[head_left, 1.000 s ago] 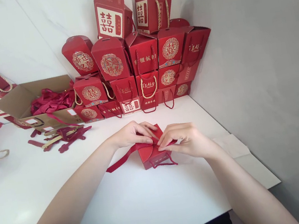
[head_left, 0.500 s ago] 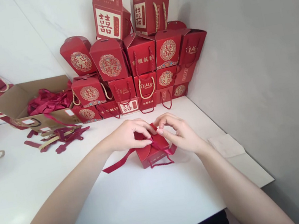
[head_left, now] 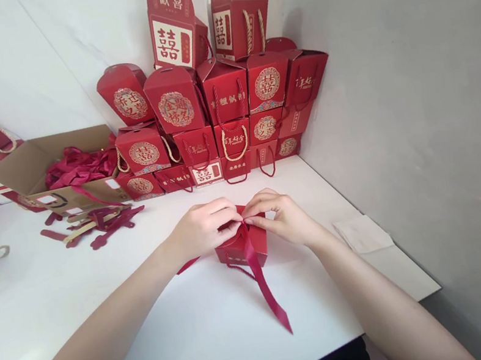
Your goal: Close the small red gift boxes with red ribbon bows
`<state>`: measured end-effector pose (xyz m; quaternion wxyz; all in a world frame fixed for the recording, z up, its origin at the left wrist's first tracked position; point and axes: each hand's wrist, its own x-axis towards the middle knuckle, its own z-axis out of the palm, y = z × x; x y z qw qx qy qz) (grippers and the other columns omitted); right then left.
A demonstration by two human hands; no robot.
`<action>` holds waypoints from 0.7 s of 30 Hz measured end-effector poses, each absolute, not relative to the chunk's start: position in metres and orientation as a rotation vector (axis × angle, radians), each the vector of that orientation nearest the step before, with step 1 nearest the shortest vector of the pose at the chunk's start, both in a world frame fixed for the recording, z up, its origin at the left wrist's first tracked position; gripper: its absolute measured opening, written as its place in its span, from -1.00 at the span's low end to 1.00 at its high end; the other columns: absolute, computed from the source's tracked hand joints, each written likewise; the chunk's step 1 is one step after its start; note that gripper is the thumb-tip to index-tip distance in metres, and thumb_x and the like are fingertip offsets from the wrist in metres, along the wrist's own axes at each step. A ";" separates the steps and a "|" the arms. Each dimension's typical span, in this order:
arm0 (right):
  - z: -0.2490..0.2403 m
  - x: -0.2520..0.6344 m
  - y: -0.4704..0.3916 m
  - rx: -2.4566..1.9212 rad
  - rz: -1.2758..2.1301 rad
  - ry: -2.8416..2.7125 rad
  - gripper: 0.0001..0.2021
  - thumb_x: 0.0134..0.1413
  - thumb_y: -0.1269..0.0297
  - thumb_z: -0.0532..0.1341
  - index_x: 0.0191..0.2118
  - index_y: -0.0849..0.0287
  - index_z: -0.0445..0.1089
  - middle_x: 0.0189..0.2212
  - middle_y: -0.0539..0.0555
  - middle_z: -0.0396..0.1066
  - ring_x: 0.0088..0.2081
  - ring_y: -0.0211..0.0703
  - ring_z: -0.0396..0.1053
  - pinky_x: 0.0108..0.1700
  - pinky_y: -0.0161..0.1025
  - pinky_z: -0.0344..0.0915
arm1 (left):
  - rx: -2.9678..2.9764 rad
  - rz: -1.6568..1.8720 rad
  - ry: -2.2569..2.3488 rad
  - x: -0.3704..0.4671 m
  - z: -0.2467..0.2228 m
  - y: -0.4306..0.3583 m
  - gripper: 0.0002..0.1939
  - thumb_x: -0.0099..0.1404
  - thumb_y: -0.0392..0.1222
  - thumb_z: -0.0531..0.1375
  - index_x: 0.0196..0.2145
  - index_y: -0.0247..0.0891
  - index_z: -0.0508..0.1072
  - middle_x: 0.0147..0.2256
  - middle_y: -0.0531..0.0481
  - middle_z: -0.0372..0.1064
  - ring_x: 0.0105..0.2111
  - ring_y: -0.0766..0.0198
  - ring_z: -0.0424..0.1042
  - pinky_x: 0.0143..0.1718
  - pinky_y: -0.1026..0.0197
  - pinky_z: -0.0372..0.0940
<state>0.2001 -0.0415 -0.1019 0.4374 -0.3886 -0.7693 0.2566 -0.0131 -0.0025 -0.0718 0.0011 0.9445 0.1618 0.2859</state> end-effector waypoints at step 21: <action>-0.098 0.199 -0.046 -1.055 0.333 -2.046 -0.90 0.14 0.38 0.24 -0.31 0.03 0.49 -0.25 -0.08 0.57 -0.12 -0.16 0.44 0.25 0.04 0.00 | 2.965 0.947 0.586 -0.007 -0.073 -0.009 -0.91 0.27 -0.33 0.13 -0.36 -0.26 0.44 -0.39 0.03 0.47 -0.42 0.36 0.44 -0.33 0.33 0.34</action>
